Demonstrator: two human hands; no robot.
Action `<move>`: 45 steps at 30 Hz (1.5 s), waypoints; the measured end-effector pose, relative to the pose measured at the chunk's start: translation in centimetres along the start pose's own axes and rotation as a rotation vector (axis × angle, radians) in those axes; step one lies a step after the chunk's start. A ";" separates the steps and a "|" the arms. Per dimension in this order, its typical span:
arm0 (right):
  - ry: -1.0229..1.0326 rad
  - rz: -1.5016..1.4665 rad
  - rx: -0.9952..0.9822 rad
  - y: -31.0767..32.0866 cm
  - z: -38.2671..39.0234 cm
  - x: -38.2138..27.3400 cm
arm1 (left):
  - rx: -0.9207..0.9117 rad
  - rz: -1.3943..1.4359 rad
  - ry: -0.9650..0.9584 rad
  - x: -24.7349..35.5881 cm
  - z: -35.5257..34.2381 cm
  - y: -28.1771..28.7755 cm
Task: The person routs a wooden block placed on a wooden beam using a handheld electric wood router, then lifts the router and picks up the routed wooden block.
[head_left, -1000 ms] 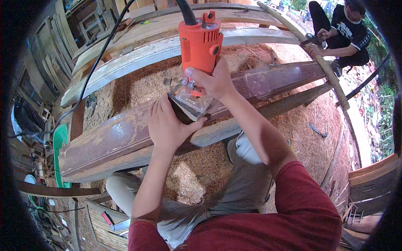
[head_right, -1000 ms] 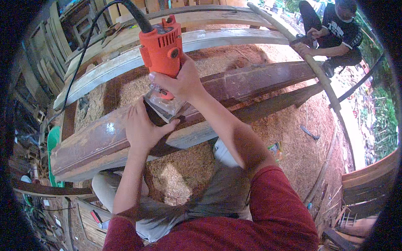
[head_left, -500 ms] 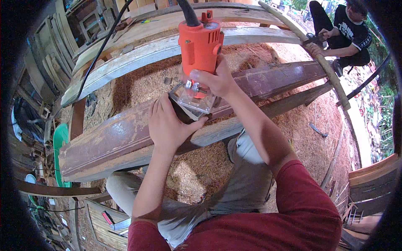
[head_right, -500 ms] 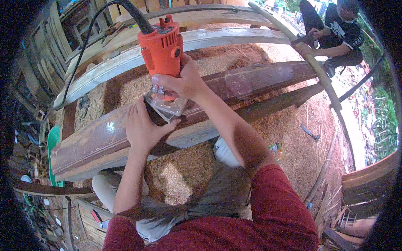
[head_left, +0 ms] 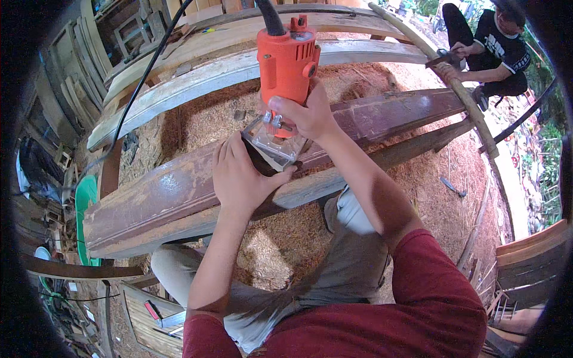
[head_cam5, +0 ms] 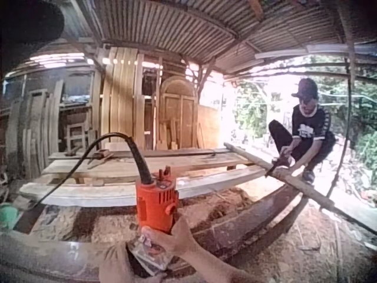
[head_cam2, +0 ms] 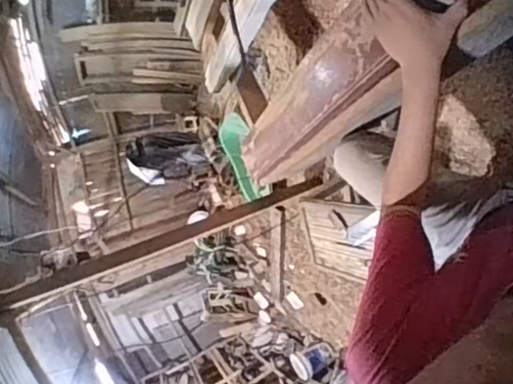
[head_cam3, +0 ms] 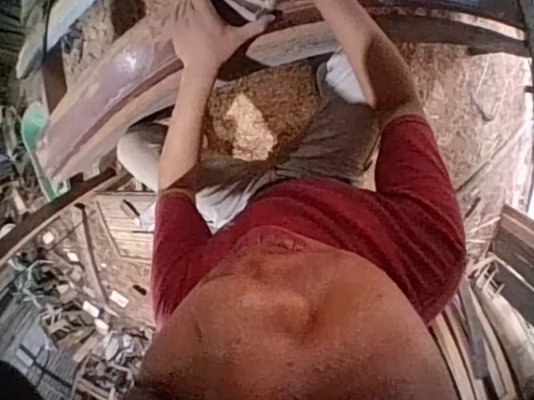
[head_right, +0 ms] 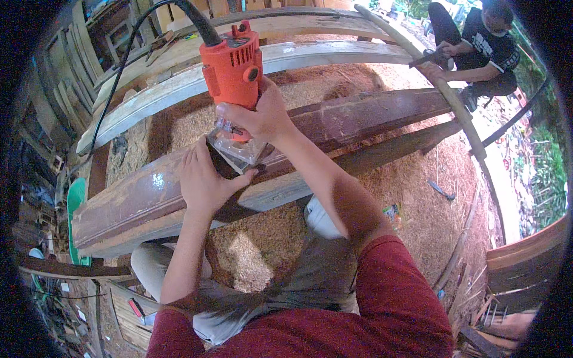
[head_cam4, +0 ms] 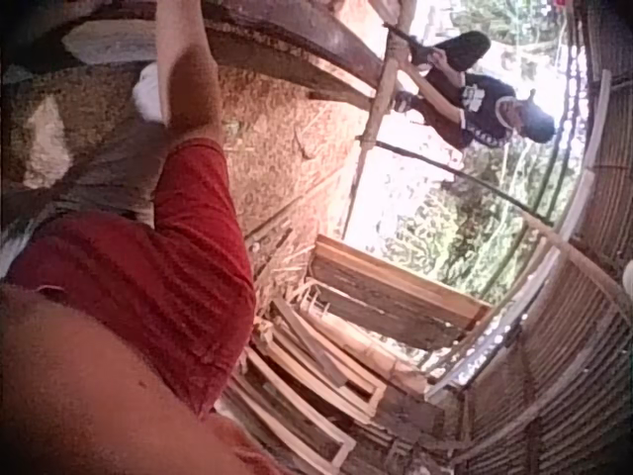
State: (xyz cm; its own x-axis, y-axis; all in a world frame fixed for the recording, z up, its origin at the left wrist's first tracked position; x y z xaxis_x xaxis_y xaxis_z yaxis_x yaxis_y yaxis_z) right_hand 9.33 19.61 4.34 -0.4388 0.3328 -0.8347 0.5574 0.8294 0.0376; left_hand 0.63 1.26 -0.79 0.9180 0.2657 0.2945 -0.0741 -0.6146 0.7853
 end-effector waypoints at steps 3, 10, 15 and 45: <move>0.005 0.064 0.048 -0.4 0.0 -0.8 | 0.008 0.013 0.005 0.0 0.0 -0.1; -0.055 0.207 0.160 -0.2 0.0 -1.0 | -0.051 0.053 0.053 0.2 0.0 0.3; -0.045 -0.135 -0.053 0.4 0.1 0.2 | -0.008 0.008 0.028 0.0 0.1 0.0; -0.010 -0.049 -0.008 0.2 -0.3 0.2 | -0.001 -0.010 0.032 -0.1 0.2 -0.1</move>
State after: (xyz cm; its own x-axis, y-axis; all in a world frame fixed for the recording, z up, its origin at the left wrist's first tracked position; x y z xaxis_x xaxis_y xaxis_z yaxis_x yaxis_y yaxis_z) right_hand 9.17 20.01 4.37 -0.4587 0.2872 -0.8409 0.5297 0.8482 0.0007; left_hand 0.67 1.13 -0.98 0.9056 0.2959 0.3039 -0.0650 -0.6113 0.7887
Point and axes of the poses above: each hand's wrist, its own z-axis away from the middle knuckle, its own y-axis out of the back of the hand, x = y × z, the point moved 1 cm from there along -z, towards the middle knuckle, and after that the axes turned 5 degrees about -x, right-handed, at the moved point
